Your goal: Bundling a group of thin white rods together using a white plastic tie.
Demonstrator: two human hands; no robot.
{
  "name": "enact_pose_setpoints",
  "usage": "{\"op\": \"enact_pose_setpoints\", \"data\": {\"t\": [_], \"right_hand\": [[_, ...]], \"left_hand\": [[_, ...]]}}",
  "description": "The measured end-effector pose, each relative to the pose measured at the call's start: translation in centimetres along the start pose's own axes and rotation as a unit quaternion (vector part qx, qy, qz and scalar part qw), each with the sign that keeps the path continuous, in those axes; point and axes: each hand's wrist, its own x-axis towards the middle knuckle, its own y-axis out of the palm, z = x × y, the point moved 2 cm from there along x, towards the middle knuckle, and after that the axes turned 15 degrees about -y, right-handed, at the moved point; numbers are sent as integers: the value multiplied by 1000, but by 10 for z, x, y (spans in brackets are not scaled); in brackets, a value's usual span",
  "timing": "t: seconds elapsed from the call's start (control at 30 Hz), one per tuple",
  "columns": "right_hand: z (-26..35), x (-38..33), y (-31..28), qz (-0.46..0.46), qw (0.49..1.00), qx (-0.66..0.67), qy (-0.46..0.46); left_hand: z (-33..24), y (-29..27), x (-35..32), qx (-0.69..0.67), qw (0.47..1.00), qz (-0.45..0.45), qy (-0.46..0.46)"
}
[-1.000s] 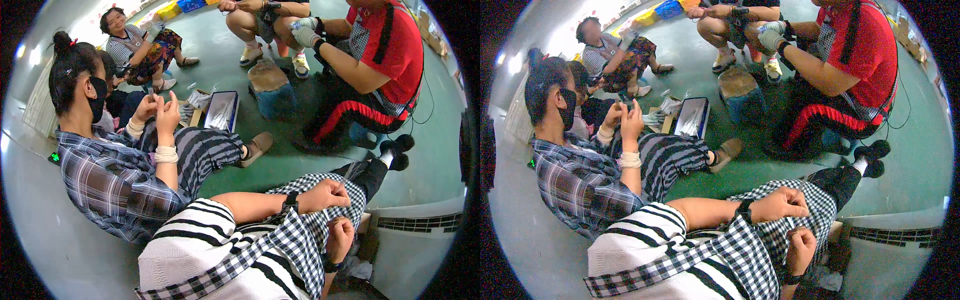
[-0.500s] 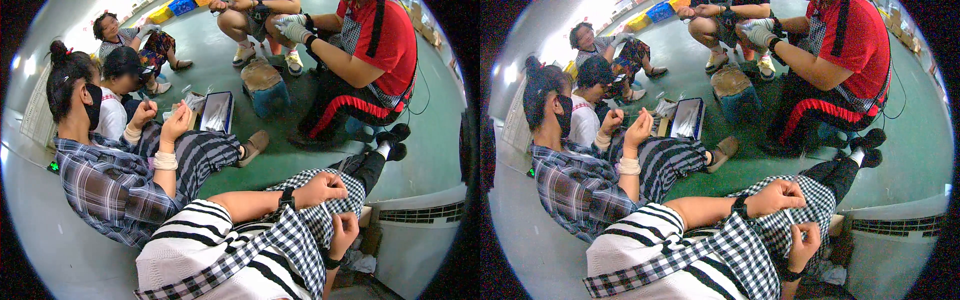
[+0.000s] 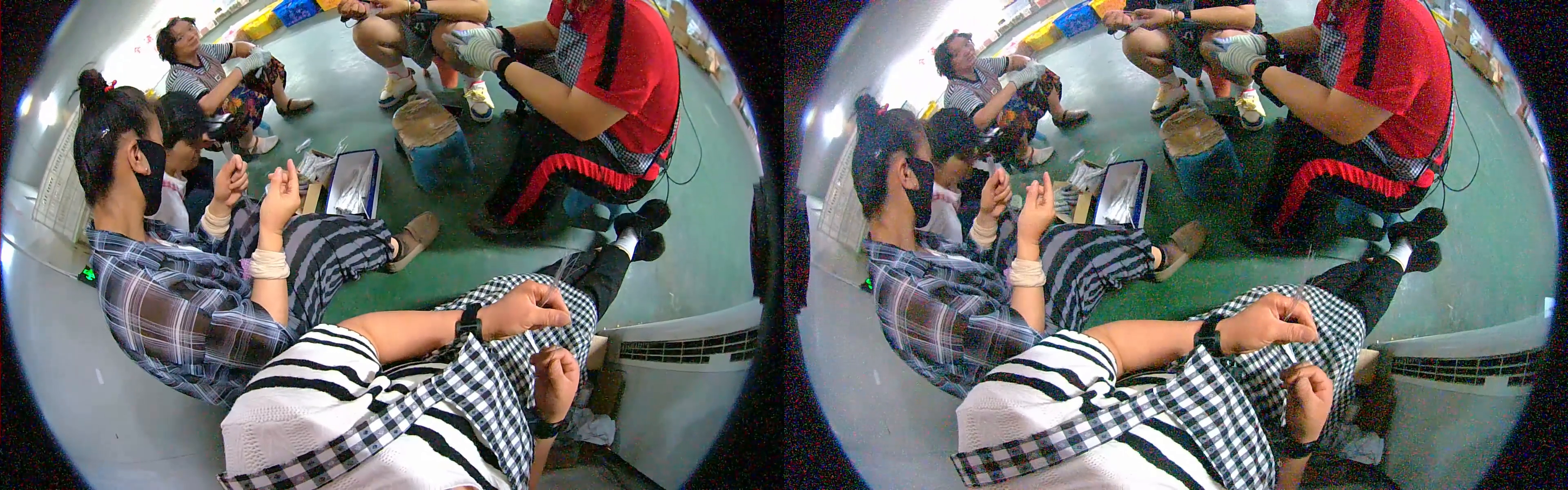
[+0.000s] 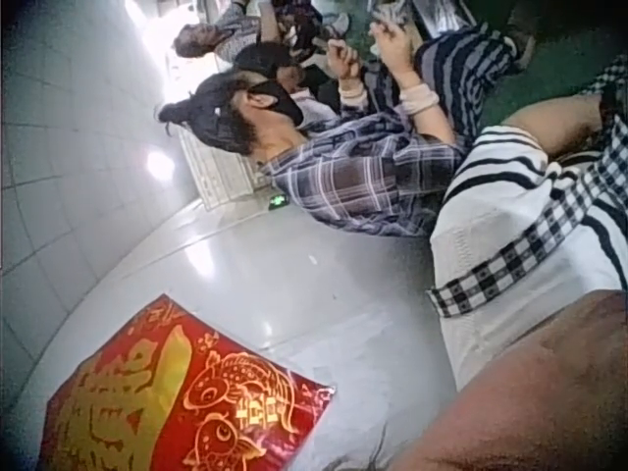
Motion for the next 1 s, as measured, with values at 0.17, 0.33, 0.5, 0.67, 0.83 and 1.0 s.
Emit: {"op": "enact_pose_setpoints", "data": {"t": [0.17, 0.33, 0.5, 0.67, 0.83, 1.0], "right_hand": [[4, 4, 0, -6, 1000, -26, -12], [20, 4, 4, -11, 976, -214, -48], [26, 0, -4, -16, 958, -280, -51], [23, 17, -4, -6, 964, -265, -22], [14, 33, -8, 37, 981, -192, 11], [20, 30, -10, 20, 949, -305, -76]], "left_hand": [[2, -1, 2, -1, 1000, -1, 0], [4, 0, 1, -2, 999, -28, 24], [3, 11, 2, -28, 998, 0, -53], [-9, 1, 9, 8, 996, -1, -90], [-7, -6, 17, 41, 989, -74, -119], [-4, 2, 21, 13, 997, -60, -37]]}}
